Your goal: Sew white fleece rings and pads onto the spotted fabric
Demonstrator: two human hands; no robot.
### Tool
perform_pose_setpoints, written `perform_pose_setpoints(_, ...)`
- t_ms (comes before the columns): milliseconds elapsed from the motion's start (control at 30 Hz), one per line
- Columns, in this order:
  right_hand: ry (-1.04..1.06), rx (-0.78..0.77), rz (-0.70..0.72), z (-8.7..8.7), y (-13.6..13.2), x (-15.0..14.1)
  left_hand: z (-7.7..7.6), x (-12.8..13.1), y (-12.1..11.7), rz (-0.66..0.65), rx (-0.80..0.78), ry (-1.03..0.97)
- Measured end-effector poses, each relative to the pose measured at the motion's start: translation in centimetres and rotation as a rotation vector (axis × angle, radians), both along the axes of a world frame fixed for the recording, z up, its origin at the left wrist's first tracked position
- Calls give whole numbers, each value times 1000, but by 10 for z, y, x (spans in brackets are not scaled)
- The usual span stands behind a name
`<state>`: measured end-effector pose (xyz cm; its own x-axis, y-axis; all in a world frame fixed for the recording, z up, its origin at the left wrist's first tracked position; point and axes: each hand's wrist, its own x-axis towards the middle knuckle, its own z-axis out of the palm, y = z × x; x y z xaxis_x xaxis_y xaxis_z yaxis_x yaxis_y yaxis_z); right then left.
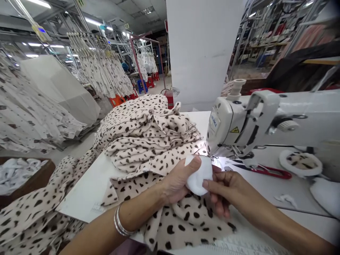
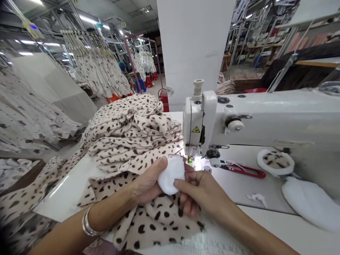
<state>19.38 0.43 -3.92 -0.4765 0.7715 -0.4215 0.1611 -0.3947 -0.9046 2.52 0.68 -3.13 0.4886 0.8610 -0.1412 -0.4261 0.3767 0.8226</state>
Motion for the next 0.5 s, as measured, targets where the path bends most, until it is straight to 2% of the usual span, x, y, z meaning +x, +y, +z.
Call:
perform_pose_setpoints(67,28,-9,-21,1,0,-1,2,0,-1,8,-13,0)
perform_pose_setpoints(167,20,2,-35,2,2,-3,3,-1,1,60,-136,57)
perform_pose_setpoints(267,5,46,-35,2,2,-2,1,-2,5,63,-230,-7)
perform_pose_setpoints(367,-4,94,-56,2,1,-2,-3,-3,7,16,-231,-108)
perform_pose_setpoints(500,-49,71,-80,4,-3,-3,-5,-4,7,38,-226,-113)
